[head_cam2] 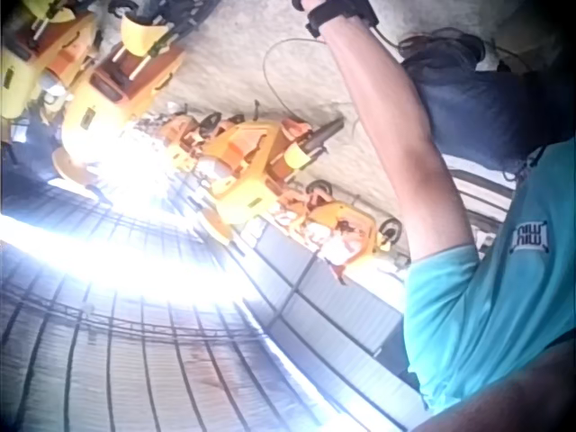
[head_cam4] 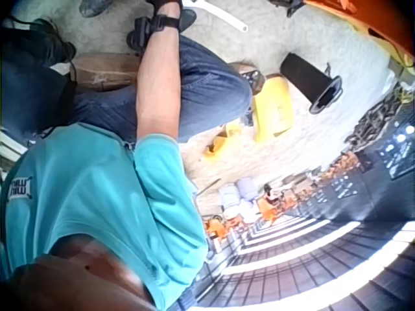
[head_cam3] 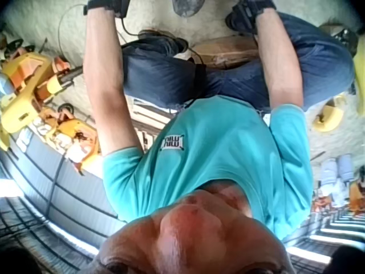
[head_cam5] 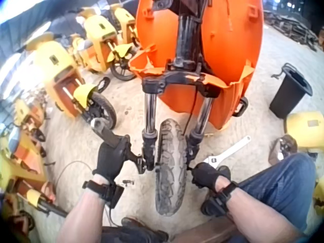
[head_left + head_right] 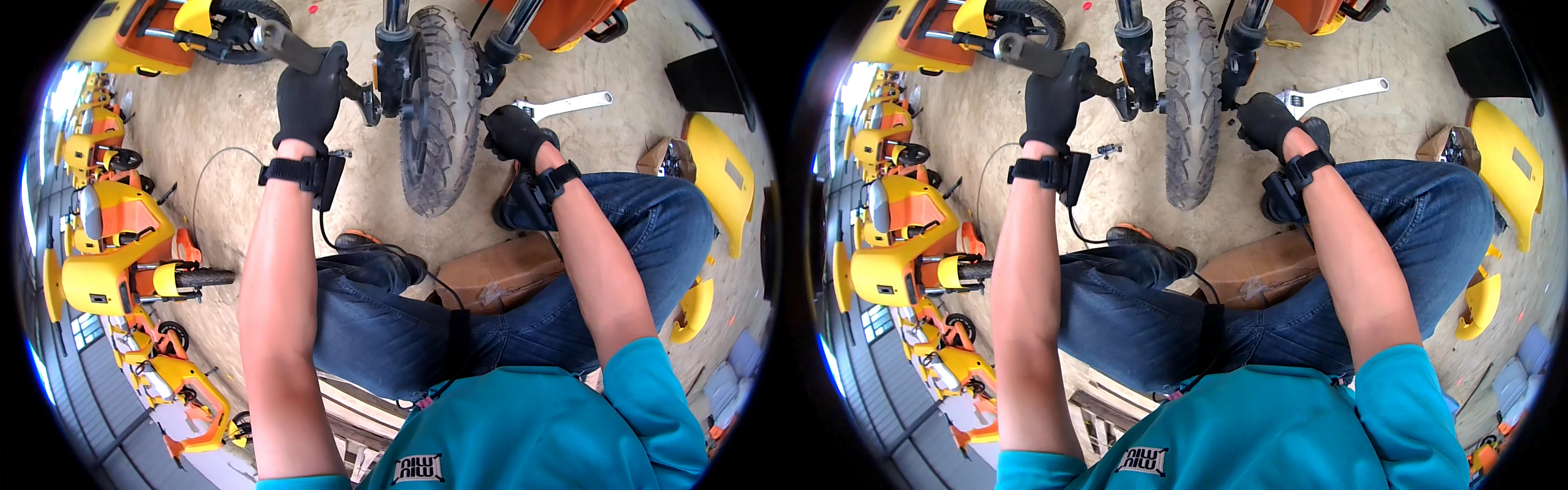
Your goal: The person removes a yellow fender from an electric scooter and then uses an adjustable wrench and a smaller wrench simultaneously to loosen and remove a bolt from the front wheel assembly.
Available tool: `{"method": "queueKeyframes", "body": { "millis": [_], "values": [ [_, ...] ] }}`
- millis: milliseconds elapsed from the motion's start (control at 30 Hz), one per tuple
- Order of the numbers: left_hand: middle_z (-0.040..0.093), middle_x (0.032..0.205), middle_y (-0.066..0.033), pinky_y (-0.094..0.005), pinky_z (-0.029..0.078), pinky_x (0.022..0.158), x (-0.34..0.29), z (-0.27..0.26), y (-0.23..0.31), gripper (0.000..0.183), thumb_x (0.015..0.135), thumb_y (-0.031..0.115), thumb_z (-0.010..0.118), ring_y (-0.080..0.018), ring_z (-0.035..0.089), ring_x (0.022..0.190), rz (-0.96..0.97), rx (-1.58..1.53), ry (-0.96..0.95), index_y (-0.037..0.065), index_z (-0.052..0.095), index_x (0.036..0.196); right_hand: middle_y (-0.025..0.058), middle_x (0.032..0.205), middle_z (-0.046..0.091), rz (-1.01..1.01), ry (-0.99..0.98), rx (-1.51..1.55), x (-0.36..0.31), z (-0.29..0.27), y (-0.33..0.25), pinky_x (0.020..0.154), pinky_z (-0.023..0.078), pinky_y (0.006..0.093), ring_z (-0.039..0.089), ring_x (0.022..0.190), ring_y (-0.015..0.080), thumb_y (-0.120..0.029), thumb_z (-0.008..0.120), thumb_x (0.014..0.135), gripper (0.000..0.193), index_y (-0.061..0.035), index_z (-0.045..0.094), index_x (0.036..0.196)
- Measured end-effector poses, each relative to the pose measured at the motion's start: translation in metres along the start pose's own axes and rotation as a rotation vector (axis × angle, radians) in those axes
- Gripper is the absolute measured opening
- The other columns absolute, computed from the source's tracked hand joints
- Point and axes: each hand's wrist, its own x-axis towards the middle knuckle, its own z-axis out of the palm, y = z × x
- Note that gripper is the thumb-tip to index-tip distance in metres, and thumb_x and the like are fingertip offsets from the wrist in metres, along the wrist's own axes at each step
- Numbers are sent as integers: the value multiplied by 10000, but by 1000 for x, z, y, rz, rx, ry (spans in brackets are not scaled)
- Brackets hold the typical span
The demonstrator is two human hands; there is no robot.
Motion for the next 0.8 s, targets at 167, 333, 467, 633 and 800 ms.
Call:
{"method": "queueKeyframes", "body": {
  "millis": [167,333,467,633,800],
  "values": [
    [685,847,-97,-289,524,666,20,10,-13,373,852,328,668,-169,647,736,-53,8,-37,-35,671,942,138,693,655,-33,10,-11,-1,-1,-2,614,522,358,657,662,268,-134,665,756,100,-37,681,740],
    [685,801,-105,-294,514,634,28,14,-12,394,861,346,648,-187,650,687,-22,114,-53,-43,677,915,104,678,616,248,-43,452,-8,-8,-20,456,463,290,567,501,166,-248,461,945,334,18,585,785],
    [686,773,-105,-296,509,622,28,21,-11,398,859,345,644,-187,651,671,-23,200,-41,-49,681,896,98,683,615,478,-3,700,-15,-22,-46,457,463,289,565,505,162,-256,461,948,329,11,585,803],
    [685,724,-119,-363,503,671,31,26,-9,419,835,419,621,-257,665,701,-9,200,12,7,701,837,104,686,633,291,-27,470,-12,-14,-23,475,485,301,599,530,181,-218,505,918,277,8,607,794],
    [687,708,-120,-391,505,708,44,27,-10,394,822,414,594,-291,672,719,-21,289,55,36,691,770,124,696,664,182,-31,247,-4,-1,-10,583,532,332,673,640,231,-129,635,809,123,-12,663,784]
  ]
}}
